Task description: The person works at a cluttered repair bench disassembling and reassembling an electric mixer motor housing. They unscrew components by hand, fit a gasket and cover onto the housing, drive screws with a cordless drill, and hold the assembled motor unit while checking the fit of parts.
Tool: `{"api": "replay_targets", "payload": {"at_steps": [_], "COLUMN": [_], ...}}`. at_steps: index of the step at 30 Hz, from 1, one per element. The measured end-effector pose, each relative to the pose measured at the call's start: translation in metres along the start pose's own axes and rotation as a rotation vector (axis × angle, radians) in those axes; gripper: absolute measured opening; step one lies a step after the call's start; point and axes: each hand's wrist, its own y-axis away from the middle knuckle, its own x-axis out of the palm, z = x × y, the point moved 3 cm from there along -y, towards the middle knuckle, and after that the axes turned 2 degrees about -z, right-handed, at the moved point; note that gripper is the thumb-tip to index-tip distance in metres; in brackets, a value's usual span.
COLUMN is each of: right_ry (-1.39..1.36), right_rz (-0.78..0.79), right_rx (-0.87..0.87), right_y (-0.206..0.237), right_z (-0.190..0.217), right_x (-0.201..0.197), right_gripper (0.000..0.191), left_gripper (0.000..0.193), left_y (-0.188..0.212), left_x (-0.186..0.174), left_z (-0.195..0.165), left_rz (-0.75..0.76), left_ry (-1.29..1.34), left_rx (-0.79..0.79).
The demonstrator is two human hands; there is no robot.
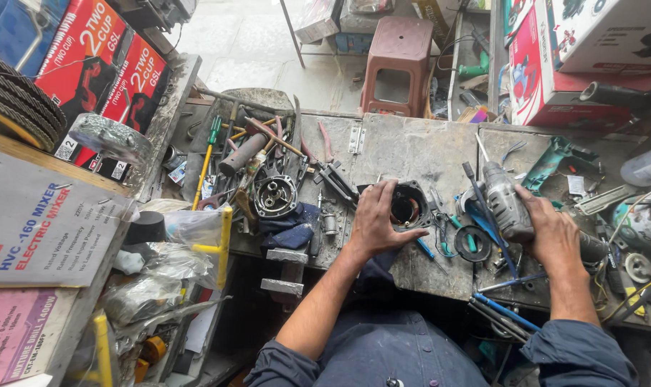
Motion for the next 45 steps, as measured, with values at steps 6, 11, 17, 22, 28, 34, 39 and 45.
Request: {"api": "replay_targets", "payload": {"at_steps": [6,11,17,22,28,34,39,45], "right_ry": [0.002,-0.066,-0.103,-0.575,-0.413,-0.279,-0.378,-0.665], "right_rz": [0.102,0.184,0.025,-0.138,-0.228,-0.261,-0.314,-0.371], "right_rx": [0.062,0.053,0.000,-0.073,-0.239,-0.248,-0.283,-0.217], "right_y": [-0.005,-0.006,-0.002,-0.011,-0.030,-0.035,-0.033,-0.034], "right_z": [-0.004,-0.010,0.005,0.095,0.193,0.210,0.212,0.191], "right_x": [0.001,0.005,-0.015,-0.028,-0.015,-0.001,-0.013,-0.038], "right_gripper": [0.095,0.100,0.079,0.033,0.026,0.018,0.017,0.017], "left_gripper": [0.116,0.116,0.114,0.113,0.106,0.106,0.106,0.115], "left_y": [-0.002,-0.002,-0.001,-0.002,0.001,0.002,0.000,-0.001], "left_x": [0.004,0.006,0.006,0.002,0.004,0.010,0.007,0.002], "left_z": [0.001,0.002,0.000,-0.001,0.002,0.008,0.008,0.004], "left_rz": [-0.002,0.008,-0.004,-0.024,-0.040,0.022,0.002,-0.016], "left_ry": [-0.030,-0.009,0.013,0.051,0.092,0.080,0.085,0.070], "left_rx": [0.042,0.040,0.037,0.029,0.004,-0.020,-0.007,0.017]}}
